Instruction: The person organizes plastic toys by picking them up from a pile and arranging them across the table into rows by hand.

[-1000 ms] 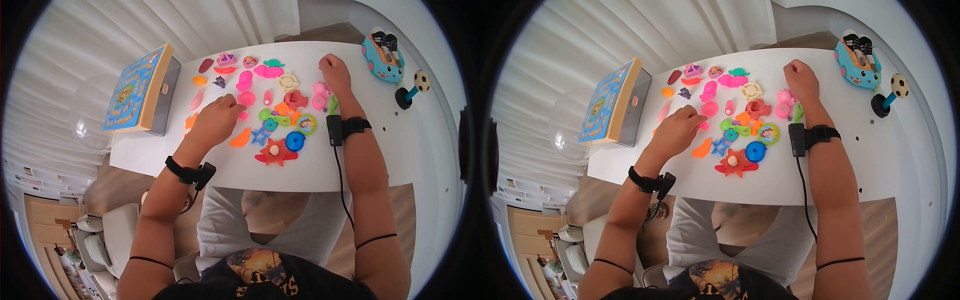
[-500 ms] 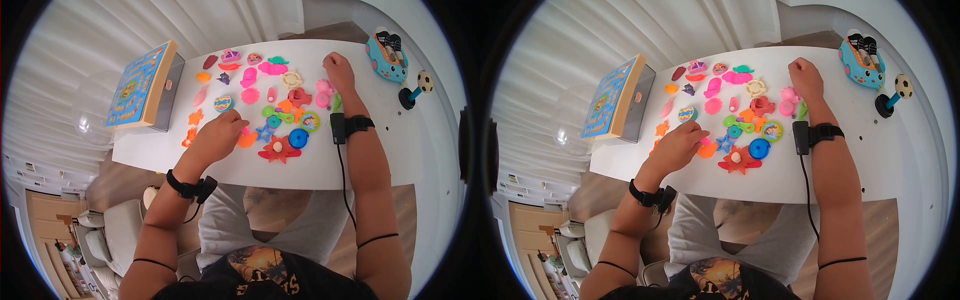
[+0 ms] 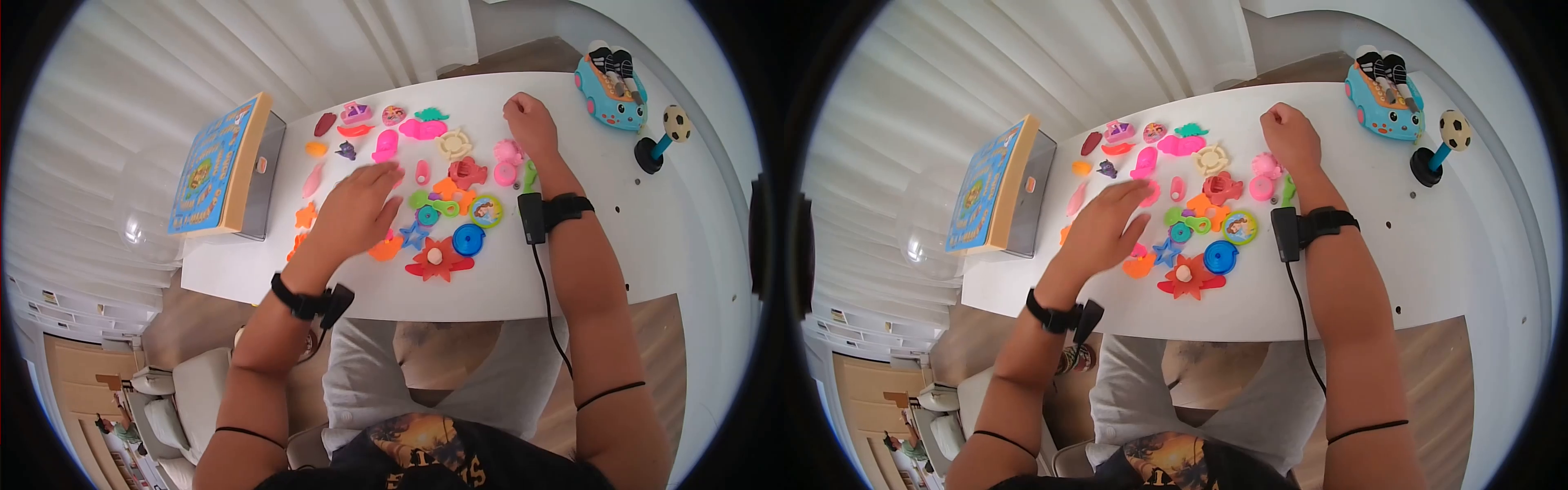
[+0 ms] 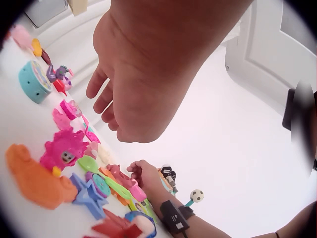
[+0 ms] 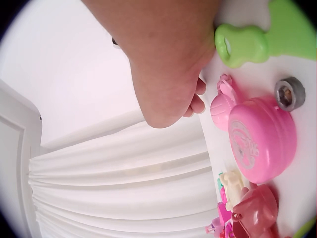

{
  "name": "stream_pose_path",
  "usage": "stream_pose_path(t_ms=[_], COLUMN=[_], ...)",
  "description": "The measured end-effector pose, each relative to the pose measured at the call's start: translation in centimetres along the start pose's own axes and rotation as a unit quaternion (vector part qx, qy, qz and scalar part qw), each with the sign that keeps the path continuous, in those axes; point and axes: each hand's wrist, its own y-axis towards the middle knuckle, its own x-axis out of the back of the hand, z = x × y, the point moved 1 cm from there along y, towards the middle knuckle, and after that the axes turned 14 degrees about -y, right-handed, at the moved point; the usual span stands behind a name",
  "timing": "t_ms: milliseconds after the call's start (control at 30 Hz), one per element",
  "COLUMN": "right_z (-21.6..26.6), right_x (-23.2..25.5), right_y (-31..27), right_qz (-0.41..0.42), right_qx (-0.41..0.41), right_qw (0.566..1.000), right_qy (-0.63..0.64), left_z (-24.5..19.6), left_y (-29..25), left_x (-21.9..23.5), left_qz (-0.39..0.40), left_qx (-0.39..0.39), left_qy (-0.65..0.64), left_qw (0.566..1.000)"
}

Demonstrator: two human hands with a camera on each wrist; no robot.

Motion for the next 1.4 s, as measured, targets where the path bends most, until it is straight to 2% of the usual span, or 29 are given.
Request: stream_pose_path(t_ms=[200,267,300,400,567,667,733,767,833,867,933,967,1033,1133,1267,1333,1400], right_z=[0.5,0.4,0.5,0.8,1.1,1.2,1.2,1.2,1.2,1.2,1.2,1.3,1.3,1.5,1.2,1.2,1.2], right_x=[0.4,0.3,0.4,0.8,1.0,1.2,1.2,1.2,1.2,1.1,1.2,1.3,1.3,1.5,1.3,1.2,1.2], right_y=[-0.6,-0.5,-0.5,-0.7,-0.8,-1.0,-1.0,-1.0,-1.0,-1.0,-1.0,-1.0,-1.0,-1.1,-0.9,-0.9,-1.0], right_qz=[-0.028,-0.027,-0.021,-0.003,-0.008,-0.001,0.003,0.003,-0.004,-0.004,0.000,-0.001,0.007,0.010,0.002,0.004,0.006], right_qx=[0.005,0.011,0.003,-0.013,-0.021,-0.015,-0.023,-0.024,-0.023,-0.022,-0.018,-0.018,-0.022,-0.028,-0.023,-0.016,-0.017], right_qw=[0.999,0.999,0.999,1.000,0.999,0.999,0.999,0.999,0.999,0.999,1.000,1.000,0.999,0.999,1.000,1.000,1.000], right_qy=[0.024,0.027,0.028,0.021,0.026,0.032,0.031,0.033,0.024,0.025,0.025,0.024,0.029,0.027,0.019,0.009,0.012], left_z=[4.6,5.5,5.6,7.7,10.2,10.4,8.7,8.0,7.3,8.3,11.6,12.1,13.0,13.7,8.9,7.3,6.4], left_y=[10.7,13.4,14.5,16.5,17.7,17.2,16.3,16.1,15.4,14.6,13.0,12.9,13.1,13.7,12.4,11.2,10.6], left_x=[-3.3,-4.3,-4.4,-5.7,-5.9,-4.7,-2.8,-2.2,-1.3,-1.6,-3.0,-3.0,-3.4,-3.4,-3.1,-3.7,-4.4], left_qz=[0.019,0.075,0.120,0.142,0.105,0.063,0.040,0.042,0.138,0.137,0.063,0.063,0.024,0.024,0.015,0.029,0.031], left_qx=[-0.036,-0.023,0.026,0.053,0.042,0.016,0.130,0.130,0.275,0.275,0.121,0.121,0.060,0.061,0.056,-0.039,-0.028], left_qy=[-0.028,0.031,0.023,0.073,0.077,0.031,0.039,0.041,0.082,0.083,0.035,0.035,0.064,0.067,0.039,-0.008,0.013], left_qw=[0.999,0.996,0.992,0.986,0.991,0.997,0.990,0.990,0.948,0.948,0.990,0.990,0.996,0.996,0.998,0.999,0.999])
